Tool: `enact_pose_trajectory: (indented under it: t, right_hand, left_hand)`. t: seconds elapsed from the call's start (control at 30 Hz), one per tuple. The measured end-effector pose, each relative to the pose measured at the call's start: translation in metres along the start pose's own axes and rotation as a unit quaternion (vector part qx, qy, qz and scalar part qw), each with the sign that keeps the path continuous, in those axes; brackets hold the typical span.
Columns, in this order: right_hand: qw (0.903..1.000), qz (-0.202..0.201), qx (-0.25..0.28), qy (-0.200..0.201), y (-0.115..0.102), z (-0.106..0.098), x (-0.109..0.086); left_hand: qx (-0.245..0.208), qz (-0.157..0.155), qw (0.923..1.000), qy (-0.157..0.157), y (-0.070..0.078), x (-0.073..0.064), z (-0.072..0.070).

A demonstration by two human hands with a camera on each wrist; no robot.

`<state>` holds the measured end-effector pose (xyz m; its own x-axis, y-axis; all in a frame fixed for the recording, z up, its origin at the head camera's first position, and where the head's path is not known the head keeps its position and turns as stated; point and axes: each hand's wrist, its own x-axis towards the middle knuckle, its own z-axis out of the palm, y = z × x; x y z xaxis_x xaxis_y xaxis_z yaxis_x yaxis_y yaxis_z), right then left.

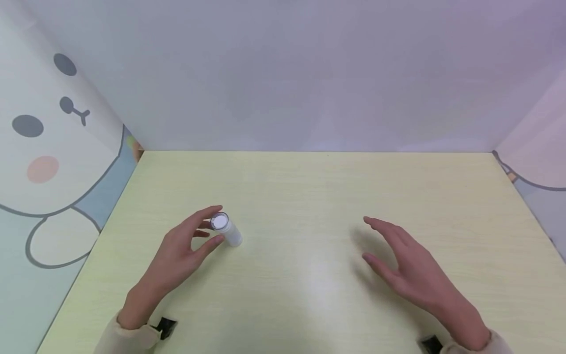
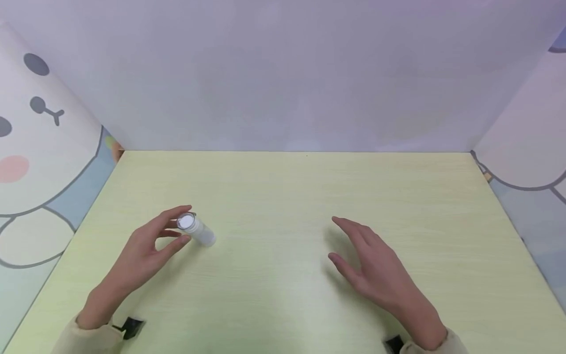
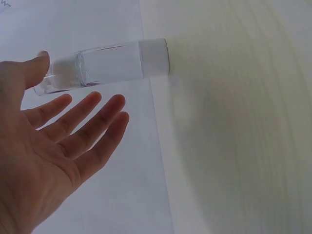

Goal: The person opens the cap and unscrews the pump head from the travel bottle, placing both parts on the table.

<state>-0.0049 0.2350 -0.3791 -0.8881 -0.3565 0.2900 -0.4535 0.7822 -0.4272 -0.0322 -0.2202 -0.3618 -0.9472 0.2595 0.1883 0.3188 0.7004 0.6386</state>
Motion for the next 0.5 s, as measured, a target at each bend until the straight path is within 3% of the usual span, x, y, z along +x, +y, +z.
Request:
enact_pose_trajectory:
  t: [0.5]
  right_hand:
    - [0.9999,-0.011,0.009,-0.002,-0.018,0.006,0.012]
  left_hand:
    - [-0.006,0.019,0.9998,-0.002,0.001,0.004,0.007]
